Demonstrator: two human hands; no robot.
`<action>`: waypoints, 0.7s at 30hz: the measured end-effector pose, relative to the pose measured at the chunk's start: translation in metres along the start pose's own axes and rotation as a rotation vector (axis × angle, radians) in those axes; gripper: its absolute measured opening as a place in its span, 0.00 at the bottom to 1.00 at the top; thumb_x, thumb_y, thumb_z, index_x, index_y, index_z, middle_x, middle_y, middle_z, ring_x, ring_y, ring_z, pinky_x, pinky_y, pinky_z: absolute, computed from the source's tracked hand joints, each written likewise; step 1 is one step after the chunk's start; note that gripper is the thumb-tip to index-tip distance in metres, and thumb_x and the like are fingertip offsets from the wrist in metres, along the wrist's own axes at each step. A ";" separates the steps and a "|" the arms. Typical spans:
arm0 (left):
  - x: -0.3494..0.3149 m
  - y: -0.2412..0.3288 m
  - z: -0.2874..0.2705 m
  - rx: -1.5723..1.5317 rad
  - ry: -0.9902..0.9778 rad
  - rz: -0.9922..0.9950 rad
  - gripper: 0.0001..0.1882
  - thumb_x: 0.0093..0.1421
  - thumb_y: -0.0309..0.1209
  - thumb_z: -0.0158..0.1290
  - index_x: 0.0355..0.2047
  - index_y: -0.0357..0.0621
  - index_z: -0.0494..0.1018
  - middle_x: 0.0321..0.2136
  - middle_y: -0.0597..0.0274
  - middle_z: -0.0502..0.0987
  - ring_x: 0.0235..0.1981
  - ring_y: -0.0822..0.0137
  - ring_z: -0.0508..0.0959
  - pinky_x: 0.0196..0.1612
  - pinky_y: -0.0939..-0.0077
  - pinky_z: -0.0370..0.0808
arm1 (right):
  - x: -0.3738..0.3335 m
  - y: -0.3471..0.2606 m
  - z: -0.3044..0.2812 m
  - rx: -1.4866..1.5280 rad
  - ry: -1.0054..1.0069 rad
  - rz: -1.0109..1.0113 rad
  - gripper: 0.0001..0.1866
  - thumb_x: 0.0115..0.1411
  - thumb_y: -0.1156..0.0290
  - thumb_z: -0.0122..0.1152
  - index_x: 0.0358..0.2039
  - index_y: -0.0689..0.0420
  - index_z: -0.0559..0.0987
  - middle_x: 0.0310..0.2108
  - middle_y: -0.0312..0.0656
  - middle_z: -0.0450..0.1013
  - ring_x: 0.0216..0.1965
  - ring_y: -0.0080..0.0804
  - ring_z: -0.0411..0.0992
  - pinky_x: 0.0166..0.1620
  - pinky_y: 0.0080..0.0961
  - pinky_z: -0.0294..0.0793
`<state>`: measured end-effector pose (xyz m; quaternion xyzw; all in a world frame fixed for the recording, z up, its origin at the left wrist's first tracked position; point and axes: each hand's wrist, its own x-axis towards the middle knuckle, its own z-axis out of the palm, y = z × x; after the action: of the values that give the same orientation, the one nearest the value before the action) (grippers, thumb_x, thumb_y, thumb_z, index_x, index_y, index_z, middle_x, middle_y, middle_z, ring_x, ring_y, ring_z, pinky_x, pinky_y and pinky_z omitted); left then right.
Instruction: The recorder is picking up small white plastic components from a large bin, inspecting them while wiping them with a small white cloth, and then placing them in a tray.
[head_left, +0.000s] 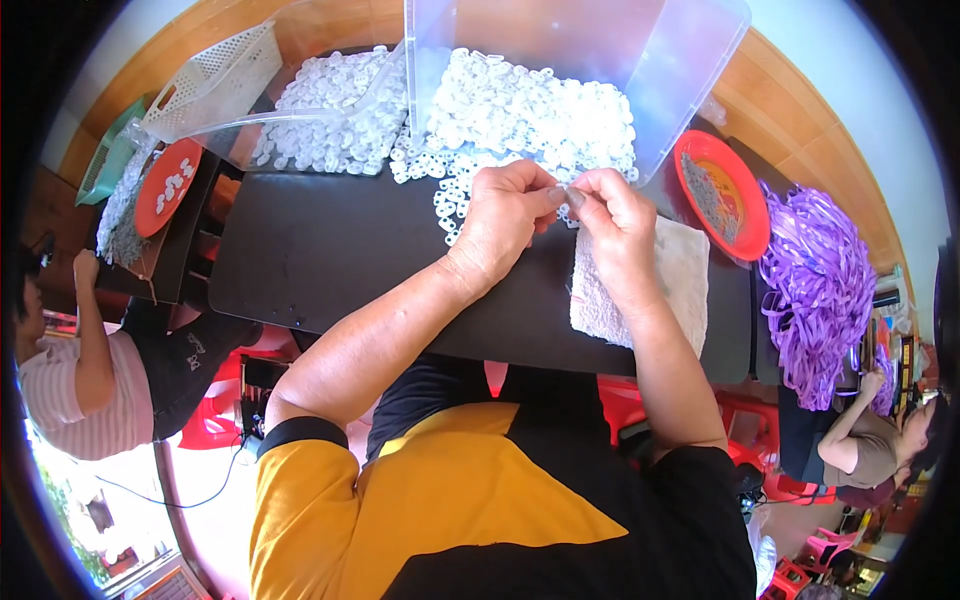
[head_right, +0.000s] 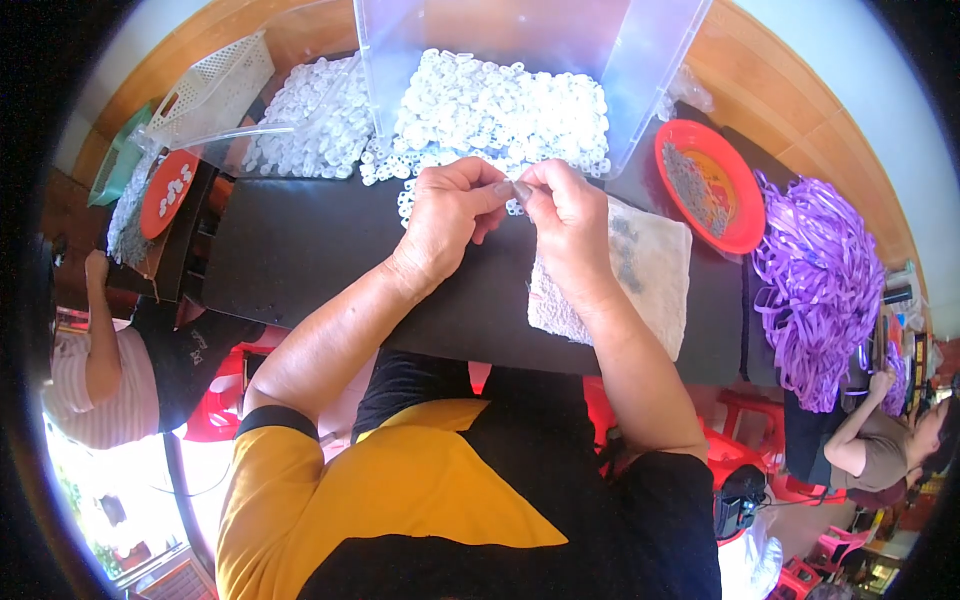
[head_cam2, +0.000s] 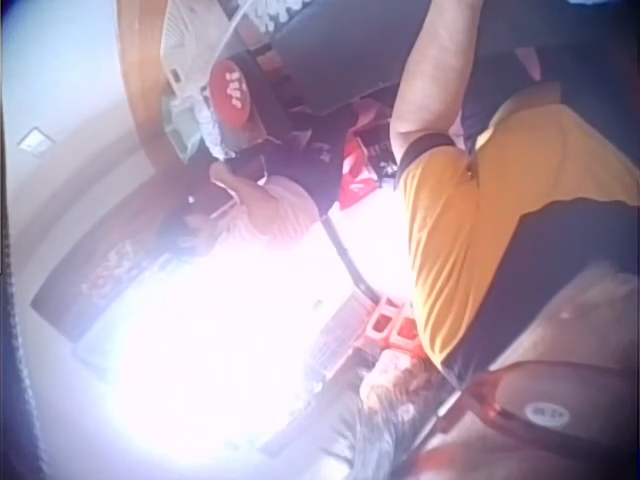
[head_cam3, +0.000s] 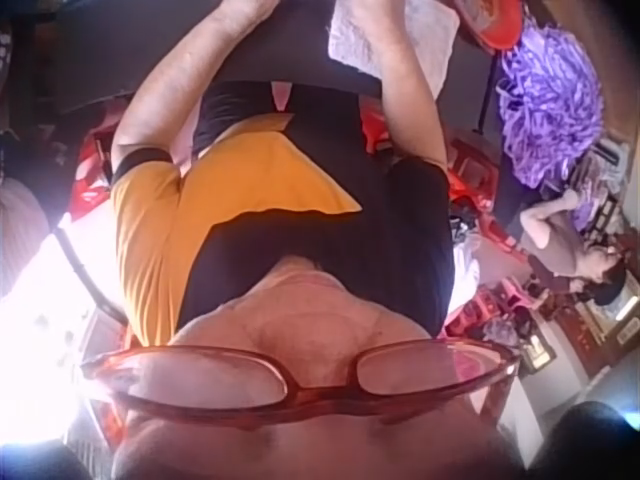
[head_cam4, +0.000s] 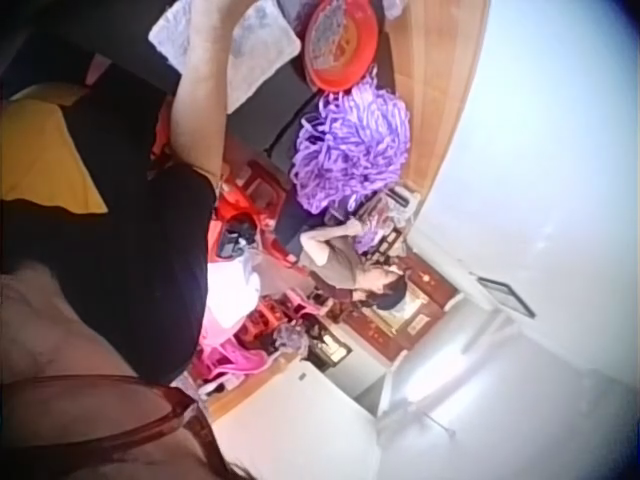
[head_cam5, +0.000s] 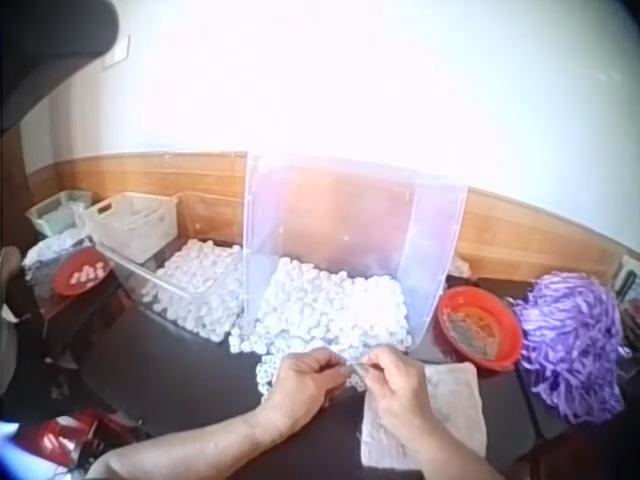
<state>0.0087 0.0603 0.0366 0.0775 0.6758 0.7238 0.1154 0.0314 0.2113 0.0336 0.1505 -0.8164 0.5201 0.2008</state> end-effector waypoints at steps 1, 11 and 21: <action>-0.001 -0.001 0.001 -0.083 0.008 -0.020 0.05 0.59 0.25 0.56 0.28 0.36 0.75 0.19 0.65 0.73 0.18 0.77 0.70 0.19 0.82 0.66 | 0.000 0.002 0.003 0.052 0.020 0.029 0.03 0.58 0.82 0.57 0.30 0.62 0.72 0.24 0.39 0.73 0.26 0.24 0.70 0.32 0.22 0.70; 0.004 0.002 -0.003 -0.038 -0.008 0.002 0.06 0.59 0.27 0.57 0.32 0.35 0.77 0.22 0.64 0.76 0.21 0.76 0.73 0.21 0.82 0.69 | 0.001 0.011 0.000 0.065 0.096 0.038 0.02 0.58 0.80 0.58 0.31 0.63 0.74 0.24 0.39 0.74 0.27 0.23 0.71 0.32 0.21 0.70; 0.006 0.000 -0.006 0.046 -0.047 0.015 0.05 0.59 0.26 0.57 0.31 0.36 0.75 0.22 0.65 0.75 0.21 0.77 0.72 0.22 0.84 0.69 | -0.001 0.005 -0.002 0.051 0.071 0.067 0.02 0.57 0.80 0.59 0.29 0.63 0.74 0.23 0.38 0.74 0.26 0.22 0.70 0.32 0.21 0.70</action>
<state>0.0017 0.0565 0.0357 0.1023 0.6887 0.7069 0.1241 0.0305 0.2153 0.0302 0.1096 -0.7999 0.5521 0.2080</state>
